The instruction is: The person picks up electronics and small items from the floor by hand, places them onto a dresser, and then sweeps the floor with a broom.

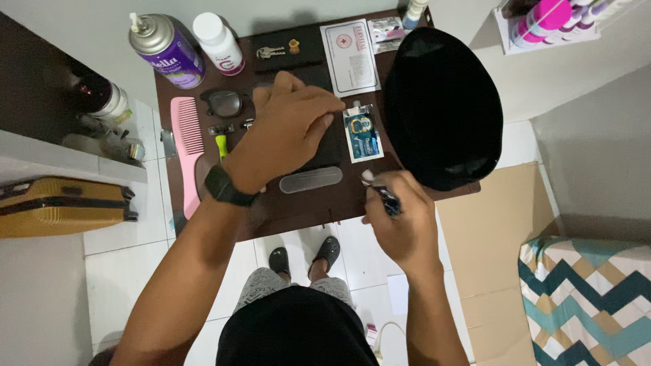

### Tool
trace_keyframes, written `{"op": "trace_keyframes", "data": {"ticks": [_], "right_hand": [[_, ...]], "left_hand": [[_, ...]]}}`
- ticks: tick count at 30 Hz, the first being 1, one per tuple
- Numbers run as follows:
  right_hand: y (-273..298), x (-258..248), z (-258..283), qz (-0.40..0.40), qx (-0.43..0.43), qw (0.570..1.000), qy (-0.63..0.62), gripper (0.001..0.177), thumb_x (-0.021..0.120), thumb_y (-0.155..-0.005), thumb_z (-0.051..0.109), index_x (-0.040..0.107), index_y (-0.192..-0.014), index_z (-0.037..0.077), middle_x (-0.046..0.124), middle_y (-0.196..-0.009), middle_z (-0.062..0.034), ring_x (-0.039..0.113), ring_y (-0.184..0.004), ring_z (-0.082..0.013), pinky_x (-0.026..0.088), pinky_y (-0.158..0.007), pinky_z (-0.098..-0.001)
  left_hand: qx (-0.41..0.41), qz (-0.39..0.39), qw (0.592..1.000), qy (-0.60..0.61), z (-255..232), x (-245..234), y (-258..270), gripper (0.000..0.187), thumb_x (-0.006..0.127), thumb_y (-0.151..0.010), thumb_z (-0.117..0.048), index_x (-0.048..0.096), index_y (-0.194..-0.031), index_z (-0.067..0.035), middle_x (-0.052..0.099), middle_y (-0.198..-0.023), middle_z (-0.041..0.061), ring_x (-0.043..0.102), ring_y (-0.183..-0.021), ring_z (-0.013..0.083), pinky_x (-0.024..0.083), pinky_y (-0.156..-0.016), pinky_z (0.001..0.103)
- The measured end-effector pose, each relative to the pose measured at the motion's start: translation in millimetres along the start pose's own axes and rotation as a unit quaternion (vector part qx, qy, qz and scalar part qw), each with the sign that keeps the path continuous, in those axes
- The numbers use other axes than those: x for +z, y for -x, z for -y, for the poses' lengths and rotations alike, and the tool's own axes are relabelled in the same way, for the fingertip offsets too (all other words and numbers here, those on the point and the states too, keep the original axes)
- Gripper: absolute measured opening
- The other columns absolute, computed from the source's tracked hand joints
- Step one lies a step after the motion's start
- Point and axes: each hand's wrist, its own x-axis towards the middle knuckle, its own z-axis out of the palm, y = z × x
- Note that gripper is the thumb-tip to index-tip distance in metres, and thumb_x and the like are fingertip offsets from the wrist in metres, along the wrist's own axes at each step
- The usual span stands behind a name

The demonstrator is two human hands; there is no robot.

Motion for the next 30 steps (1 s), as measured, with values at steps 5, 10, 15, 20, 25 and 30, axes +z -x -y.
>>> {"op": "trace_keyframes", "data": {"ticks": [5, 10, 15, 20, 25, 30], "right_hand": [[-6, 17, 4, 0.061, 0.129, 0.965, -0.219, 0.013, 0.065, -0.097, 0.011, 0.067, -0.098, -0.002, 0.072, -0.070, -0.0107, 0.074, -0.060, -0.0163, 0.060, -0.054, -0.0278], [0, 47, 23, 0.152, 0.118, 0.940, -0.283, 0.018, 0.064, -0.102, 0.013, 0.070, -0.096, -0.003, 0.071, -0.071, -0.0095, 0.073, -0.062, -0.0146, 0.059, -0.056, -0.0258], [12, 99, 59, 0.202, 0.100, 0.938, -0.264, 0.016, 0.071, -0.094, 0.011, 0.073, -0.096, -0.005, 0.074, -0.076, -0.0093, 0.074, -0.064, -0.0142, 0.060, -0.056, -0.0266], [39, 180, 102, 0.207, 0.109, 0.951, -0.204, 0.015, 0.074, -0.093, 0.012, 0.075, -0.095, -0.003, 0.075, -0.071, -0.0093, 0.070, -0.060, -0.0112, 0.054, -0.052, -0.0237], [75, 293, 152, 0.245, 0.056, 0.950, -0.186, 0.014, 0.077, -0.090, 0.012, 0.077, -0.095, -0.001, 0.076, -0.075, -0.0061, 0.068, -0.059, -0.0074, 0.052, -0.048, -0.0215], [102, 402, 196, 0.292, 0.030, 0.934, -0.203, 0.015, 0.074, -0.093, 0.012, 0.075, -0.102, 0.000, 0.075, -0.077, -0.0033, 0.065, -0.060, -0.0038, 0.047, -0.048, -0.0188]], "left_hand": [[-0.033, 0.016, 0.982, 0.183, -22, -31, 26, 0.018, 0.070, -0.103, -0.018, 0.074, -0.119, -0.012, 0.072, -0.107, 0.002, 0.054, -0.096, 0.0227, 0.042, -0.090, 0.037], [-0.062, 0.022, 0.950, 0.306, -35, -51, 67, 0.021, 0.076, -0.095, -0.021, 0.073, -0.110, -0.007, 0.071, -0.094, 0.006, 0.065, -0.078, 0.0173, 0.050, -0.069, 0.031], [-0.137, 0.032, 0.928, 0.345, -10, -101, 123, 0.013, 0.074, -0.095, -0.015, 0.072, -0.101, -0.004, 0.068, -0.085, 0.007, 0.067, -0.068, 0.0124, 0.052, -0.057, 0.028], [-0.243, 0.004, 0.924, 0.296, 36, -164, 214, 0.017, 0.071, -0.094, -0.017, 0.063, -0.099, -0.003, 0.070, -0.078, 0.005, 0.066, -0.065, 0.0110, 0.052, -0.052, 0.029], [-0.168, -0.028, 0.951, 0.257, 95, -214, 327, 0.018, 0.072, -0.095, -0.014, 0.066, -0.103, 0.000, 0.067, -0.078, 0.007, 0.062, -0.066, 0.0129, 0.051, -0.060, 0.029], [-0.265, -0.075, 0.929, 0.246, 144, -260, 436, 0.015, 0.073, -0.093, -0.013, 0.069, -0.101, 0.000, 0.067, -0.075, 0.005, 0.056, -0.064, 0.0120, 0.047, -0.060, 0.029]]}}
